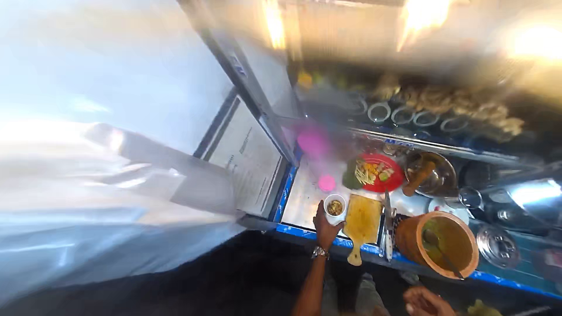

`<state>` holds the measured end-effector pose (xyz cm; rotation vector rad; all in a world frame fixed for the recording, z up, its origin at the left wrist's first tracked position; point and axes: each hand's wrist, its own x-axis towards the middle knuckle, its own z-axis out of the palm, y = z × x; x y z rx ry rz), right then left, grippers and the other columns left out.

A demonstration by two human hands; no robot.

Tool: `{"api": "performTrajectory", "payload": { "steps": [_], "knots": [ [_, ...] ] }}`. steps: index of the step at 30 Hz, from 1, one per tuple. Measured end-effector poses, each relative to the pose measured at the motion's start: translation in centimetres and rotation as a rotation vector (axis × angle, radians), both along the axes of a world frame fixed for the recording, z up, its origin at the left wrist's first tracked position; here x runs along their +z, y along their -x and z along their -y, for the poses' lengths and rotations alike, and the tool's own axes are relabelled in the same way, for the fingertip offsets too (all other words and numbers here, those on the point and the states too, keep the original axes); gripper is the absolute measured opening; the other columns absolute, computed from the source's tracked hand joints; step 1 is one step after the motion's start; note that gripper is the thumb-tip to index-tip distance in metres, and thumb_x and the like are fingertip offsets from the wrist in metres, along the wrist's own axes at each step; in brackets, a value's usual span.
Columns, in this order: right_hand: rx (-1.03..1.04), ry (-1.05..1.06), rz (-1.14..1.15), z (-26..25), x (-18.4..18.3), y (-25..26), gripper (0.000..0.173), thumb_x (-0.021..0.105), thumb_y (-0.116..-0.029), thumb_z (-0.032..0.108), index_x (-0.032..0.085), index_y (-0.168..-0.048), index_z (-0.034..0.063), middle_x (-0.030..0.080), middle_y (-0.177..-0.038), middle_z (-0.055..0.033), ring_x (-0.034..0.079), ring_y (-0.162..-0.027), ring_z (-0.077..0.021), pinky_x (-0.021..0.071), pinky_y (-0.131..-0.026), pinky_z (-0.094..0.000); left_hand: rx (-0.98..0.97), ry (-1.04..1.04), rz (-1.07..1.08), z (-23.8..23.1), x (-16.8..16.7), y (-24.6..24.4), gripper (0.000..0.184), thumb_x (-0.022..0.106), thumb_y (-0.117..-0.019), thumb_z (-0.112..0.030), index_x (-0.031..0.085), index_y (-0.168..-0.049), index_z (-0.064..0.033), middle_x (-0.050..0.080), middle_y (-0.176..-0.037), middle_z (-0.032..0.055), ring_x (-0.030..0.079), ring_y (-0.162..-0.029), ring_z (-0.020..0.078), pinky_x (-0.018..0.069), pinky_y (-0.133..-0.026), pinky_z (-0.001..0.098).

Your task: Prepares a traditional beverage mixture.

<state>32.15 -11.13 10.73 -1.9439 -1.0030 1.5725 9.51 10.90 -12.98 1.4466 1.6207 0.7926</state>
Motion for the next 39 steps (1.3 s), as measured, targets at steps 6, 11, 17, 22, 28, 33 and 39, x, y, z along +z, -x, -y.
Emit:
{"api": "performTrajectory", "payload": {
  "steps": [6,11,17,22,28,33,39],
  "knots": [
    [-0.112,-0.356,-0.065,-27.0,-3.3,11.2,0.042,0.063,-0.1005,0.014,0.053,-0.135,-0.0075,0.065,-0.123,-0.0208,0.070,-0.101,-0.0222,0.0590,-0.088,-0.0370,0.135,-0.104,-0.062,0.1,-1.2,0.3,0.079,0.083,-0.0790,-0.029,0.052,-0.144,0.0031,0.060,-0.140,0.0217,0.054,-0.136,0.0379,0.0179,-0.121,0.0685],
    [-0.438,-0.188,-0.128,-42.8,-12.5,16.6,0.059,0.066,-0.1005,0.034,0.049,-0.142,-0.0053,0.057,-0.135,-0.0280,0.060,-0.118,-0.0379,0.0514,-0.099,-0.0522,0.252,-0.001,-0.104,1.4,-1.2,2.4,0.087,0.087,-0.0763,-0.028,0.047,-0.144,0.0092,0.056,-0.138,0.0331,0.053,-0.130,0.0492,0.0379,-0.115,0.0576],
    [-0.541,-0.075,0.152,-48.0,-14.1,18.6,0.053,0.064,-0.1002,0.033,0.055,-0.136,-0.0043,0.059,-0.136,-0.0273,0.056,-0.130,-0.0397,0.0464,-0.107,-0.0558,0.238,-0.067,-0.116,1.2,-2.0,2.3,0.085,0.085,-0.0745,-0.029,0.050,-0.143,0.0065,0.060,-0.132,0.0314,0.058,-0.124,0.0470,0.0437,-0.110,0.0563],
    [-0.687,-0.333,0.150,-47.1,-12.0,18.5,0.037,0.069,-0.0982,0.026,0.065,-0.123,-0.0014,0.068,-0.118,-0.0231,0.064,-0.115,-0.0361,0.0507,-0.100,-0.0547,0.246,-0.119,-0.108,1.3,-2.3,2.0,0.083,0.084,-0.0736,-0.033,0.053,-0.141,0.0056,0.062,-0.131,0.0292,0.059,-0.123,0.0453,0.0435,-0.110,0.0551],
    [-0.462,-0.227,0.359,-44.3,-6.9,10.0,0.052,0.055,-0.1051,0.019,0.044,-0.148,-0.0088,0.045,-0.152,-0.0299,0.040,-0.145,-0.0396,0.0318,-0.121,-0.0509,0.250,-0.130,-0.115,1.3,-2.3,2.0,0.084,0.084,-0.0715,-0.031,0.053,-0.141,0.0048,0.062,-0.130,0.0287,0.061,-0.120,0.0446,0.0454,-0.108,0.0544],
    [-0.754,-0.417,0.264,-43.7,-10.4,6.4,0.061,0.067,-0.0987,0.015,0.041,-0.149,-0.0068,0.045,-0.152,-0.0276,0.042,-0.143,-0.0378,0.0362,-0.117,-0.0499,0.234,-0.161,-0.120,1.2,-2.5,2.0,0.083,0.083,-0.0707,-0.031,0.054,-0.140,0.0052,0.063,-0.130,0.0277,0.061,-0.118,0.0442,0.0446,-0.108,0.0553],
    [-0.318,-0.513,0.302,-43.8,-14.6,10.5,0.046,0.070,-0.0980,0.033,0.061,-0.132,0.0032,0.069,-0.117,-0.0224,0.068,-0.107,-0.0377,0.0553,-0.091,-0.0595,0.231,-0.161,-0.135,1.3,-2.5,1.9,0.082,0.082,-0.0721,-0.032,0.054,-0.140,0.0055,0.064,-0.130,0.0265,0.061,-0.120,0.0436,0.0438,-0.109,0.0552]
  ]
}}
